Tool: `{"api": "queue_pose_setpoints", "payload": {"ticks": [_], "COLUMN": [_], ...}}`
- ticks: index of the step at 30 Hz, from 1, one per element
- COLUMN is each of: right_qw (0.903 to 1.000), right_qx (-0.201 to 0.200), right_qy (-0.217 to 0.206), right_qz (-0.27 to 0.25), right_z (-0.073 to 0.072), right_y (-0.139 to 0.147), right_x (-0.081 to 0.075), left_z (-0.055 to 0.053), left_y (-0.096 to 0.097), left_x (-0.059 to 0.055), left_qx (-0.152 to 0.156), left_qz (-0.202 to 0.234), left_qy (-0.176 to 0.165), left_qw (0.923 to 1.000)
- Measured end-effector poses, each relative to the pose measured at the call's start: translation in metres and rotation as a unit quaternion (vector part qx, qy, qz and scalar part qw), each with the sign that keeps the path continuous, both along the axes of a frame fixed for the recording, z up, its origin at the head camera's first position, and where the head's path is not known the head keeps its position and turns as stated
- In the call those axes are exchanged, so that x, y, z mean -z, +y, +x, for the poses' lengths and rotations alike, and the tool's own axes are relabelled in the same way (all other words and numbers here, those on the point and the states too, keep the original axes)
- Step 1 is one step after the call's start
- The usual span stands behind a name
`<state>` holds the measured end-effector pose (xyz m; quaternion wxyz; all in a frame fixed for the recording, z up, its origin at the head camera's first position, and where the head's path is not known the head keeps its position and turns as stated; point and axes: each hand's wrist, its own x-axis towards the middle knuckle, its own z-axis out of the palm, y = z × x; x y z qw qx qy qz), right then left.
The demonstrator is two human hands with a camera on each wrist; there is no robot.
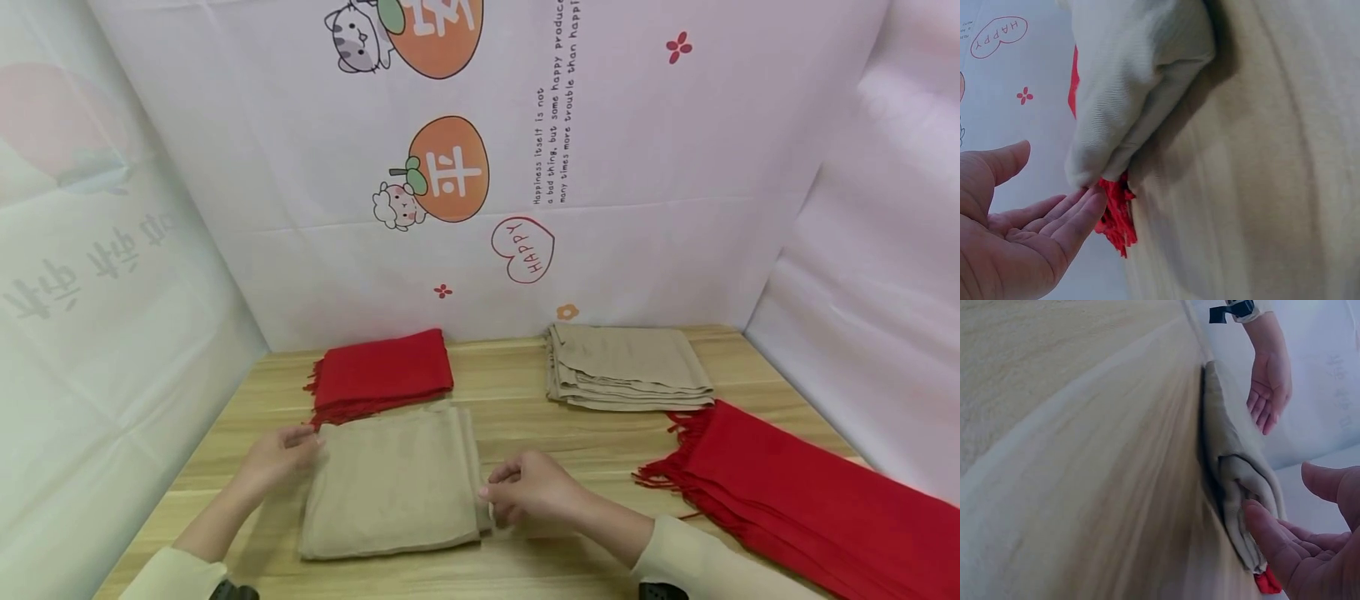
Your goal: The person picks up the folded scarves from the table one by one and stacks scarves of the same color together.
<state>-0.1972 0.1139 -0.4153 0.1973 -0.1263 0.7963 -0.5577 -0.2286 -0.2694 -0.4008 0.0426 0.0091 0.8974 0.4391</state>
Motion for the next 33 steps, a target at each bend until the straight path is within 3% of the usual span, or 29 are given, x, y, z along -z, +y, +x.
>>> {"api": "queue_pose_setpoints", "payload": {"ticks": [7, 14, 24, 33], "right_qw": [0.9999, 0.9971, 0.978, 0.9713], "right_qx": [0.001, 0.036, 0.105, 0.136], "right_qy": [0.016, 0.066, 0.152, 0.161], "right_qz": [-0.005, 0.012, 0.096, 0.111], "right_z": [-0.006, -0.015, -0.024, -0.033], "right_y": [0.013, 0.036, 0.066, 0.099], "right_x": [-0.014, -0.031, -0.046, -0.057], "left_z": [-0.005, -0.012, -0.029, -0.04], "left_y": [0.001, 0.013, 0.057, 0.106], "left_x": [-0.006, -0.017, -0.025, -0.029], "left_qx": [-0.004, 0.005, 0.013, 0.037], "left_qz": [-0.016, -0.005, 0.041, 0.065], "left_qy": [0.036, 0.069, 0.117, 0.124], "left_qw": [0.9992, 0.9976, 0.9922, 0.9895]}}
